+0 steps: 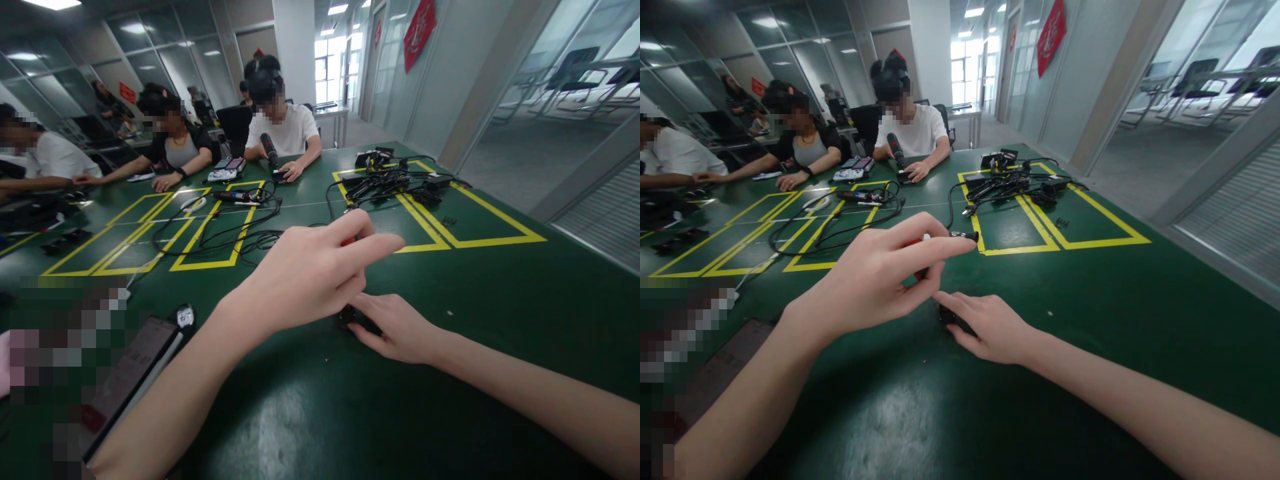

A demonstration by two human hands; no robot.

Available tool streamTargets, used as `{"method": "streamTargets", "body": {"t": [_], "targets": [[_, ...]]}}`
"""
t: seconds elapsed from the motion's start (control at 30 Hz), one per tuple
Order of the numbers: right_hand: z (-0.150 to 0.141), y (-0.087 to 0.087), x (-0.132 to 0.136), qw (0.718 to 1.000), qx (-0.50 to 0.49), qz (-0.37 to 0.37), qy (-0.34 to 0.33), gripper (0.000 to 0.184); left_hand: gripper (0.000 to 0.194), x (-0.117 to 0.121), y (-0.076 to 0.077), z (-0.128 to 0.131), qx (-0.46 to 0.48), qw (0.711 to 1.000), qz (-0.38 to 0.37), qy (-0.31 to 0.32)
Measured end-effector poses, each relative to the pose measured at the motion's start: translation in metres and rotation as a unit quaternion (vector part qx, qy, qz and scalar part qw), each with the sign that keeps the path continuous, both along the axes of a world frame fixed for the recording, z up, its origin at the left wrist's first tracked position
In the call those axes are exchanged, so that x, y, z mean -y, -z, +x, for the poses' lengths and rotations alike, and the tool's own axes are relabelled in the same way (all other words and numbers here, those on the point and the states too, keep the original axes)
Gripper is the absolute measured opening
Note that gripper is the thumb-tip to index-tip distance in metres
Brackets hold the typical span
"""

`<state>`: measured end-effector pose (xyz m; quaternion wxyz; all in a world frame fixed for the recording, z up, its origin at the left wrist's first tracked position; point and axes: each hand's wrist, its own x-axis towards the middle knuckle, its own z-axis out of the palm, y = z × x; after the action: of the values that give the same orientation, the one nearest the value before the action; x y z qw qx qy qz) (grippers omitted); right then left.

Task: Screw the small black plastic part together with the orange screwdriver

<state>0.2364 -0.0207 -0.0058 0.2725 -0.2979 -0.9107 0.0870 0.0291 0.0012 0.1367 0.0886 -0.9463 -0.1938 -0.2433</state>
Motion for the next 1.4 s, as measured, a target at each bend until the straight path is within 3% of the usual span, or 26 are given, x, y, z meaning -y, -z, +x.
{"method": "streamTargets", "body": {"t": [0.23,0.43,0.6,0.8,0.93,1.13,1.4], "targets": [[0.0002,0.0012,-0.0005,1.0,-0.011,0.0,-0.002,0.04,0.034,0.0011,-0.0014,0.0009,0.004,1.0,-0.011,0.023],[0.0006,0.0002,0.0,1.0,0.0,-0.005,0.001,0.046,0.036,0.0008,-0.0002,0.0,0.001,1.0,0.006,-0.006],[0.0001,0.0009,0.0,1.0,-0.015,0.0,-0.002,0.04,0.034,0.0011,-0.0016,0.0009,0.0,1.0,-0.001,0.021],[0.0008,0.0013,-0.0001,1.0,0.0,-0.009,0.001,0.046,0.046,0.0026,-0.0019,-0.0001,-0.008,1.0,0.006,-0.022],[0.001,0.0022,-0.0004,1.0,-0.016,-0.001,-0.003,0.041,0.036,0.0014,-0.0017,0.001,-0.005,1.0,0.004,0.009],[0.0005,0.0013,-0.0002,1.0,-0.002,-0.005,0.002,0.042,0.047,0.0015,-0.0009,0.0003,-0.001,1.0,-0.001,-0.007],[0.0004,0.0015,0.0005,1.0,-0.016,0.007,-0.002,0.027,0.039,0.0005,-0.0005,0.001,-0.001,1.0,-0.01,0.018]]}}
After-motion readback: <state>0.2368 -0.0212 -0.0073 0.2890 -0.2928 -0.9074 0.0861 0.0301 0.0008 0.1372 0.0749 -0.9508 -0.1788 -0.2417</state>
